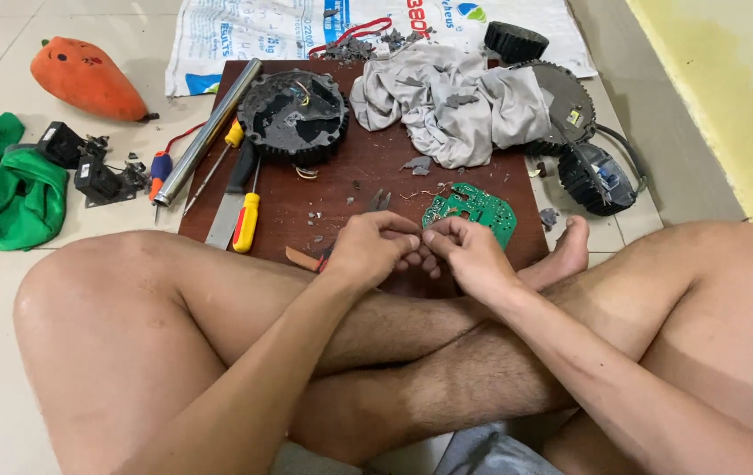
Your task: A person sitting on the floor uses pliers to cut and strip wires on a green circuit board as part of an assembly or repair process.
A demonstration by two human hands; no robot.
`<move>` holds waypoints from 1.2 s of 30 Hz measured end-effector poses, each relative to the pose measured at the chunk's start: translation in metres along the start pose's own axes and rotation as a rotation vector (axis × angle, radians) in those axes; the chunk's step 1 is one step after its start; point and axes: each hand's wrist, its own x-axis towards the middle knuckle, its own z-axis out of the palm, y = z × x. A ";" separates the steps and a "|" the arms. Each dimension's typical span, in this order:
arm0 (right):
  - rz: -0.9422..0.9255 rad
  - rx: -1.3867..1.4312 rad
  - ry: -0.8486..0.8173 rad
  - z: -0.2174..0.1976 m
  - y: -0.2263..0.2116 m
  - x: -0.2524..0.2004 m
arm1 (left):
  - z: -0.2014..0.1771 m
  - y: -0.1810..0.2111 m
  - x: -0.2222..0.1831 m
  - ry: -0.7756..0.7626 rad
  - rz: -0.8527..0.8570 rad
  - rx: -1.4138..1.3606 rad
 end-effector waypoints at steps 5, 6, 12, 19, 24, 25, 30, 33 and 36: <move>0.004 -0.086 0.046 0.003 -0.010 -0.007 | -0.014 0.008 -0.014 0.010 -0.021 -0.396; -0.009 -0.176 0.055 0.004 -0.012 -0.010 | -0.014 0.008 -0.013 0.022 -0.011 -0.407; -0.162 -0.502 0.038 0.013 -0.037 -0.027 | -0.008 -0.001 -0.002 0.015 -0.074 -0.325; -0.209 -0.557 0.066 -0.002 -0.049 -0.027 | -0.012 0.011 -0.010 -0.007 -0.086 -0.288; -0.053 0.017 0.495 -0.082 -0.038 0.040 | -0.009 -0.003 0.008 0.048 -0.139 -0.103; -0.053 0.016 0.497 -0.132 -0.016 0.069 | -0.009 -0.002 0.009 0.047 -0.138 -0.104; 0.451 0.666 0.760 -0.282 0.042 0.169 | -0.017 0.022 -0.011 0.058 -0.236 -0.209; 0.321 0.949 1.050 -0.321 0.064 0.199 | -0.020 0.026 -0.013 0.075 -0.241 -0.204; 0.429 0.992 1.206 -0.284 0.054 0.175 | -0.023 0.018 -0.007 0.136 -0.238 -0.269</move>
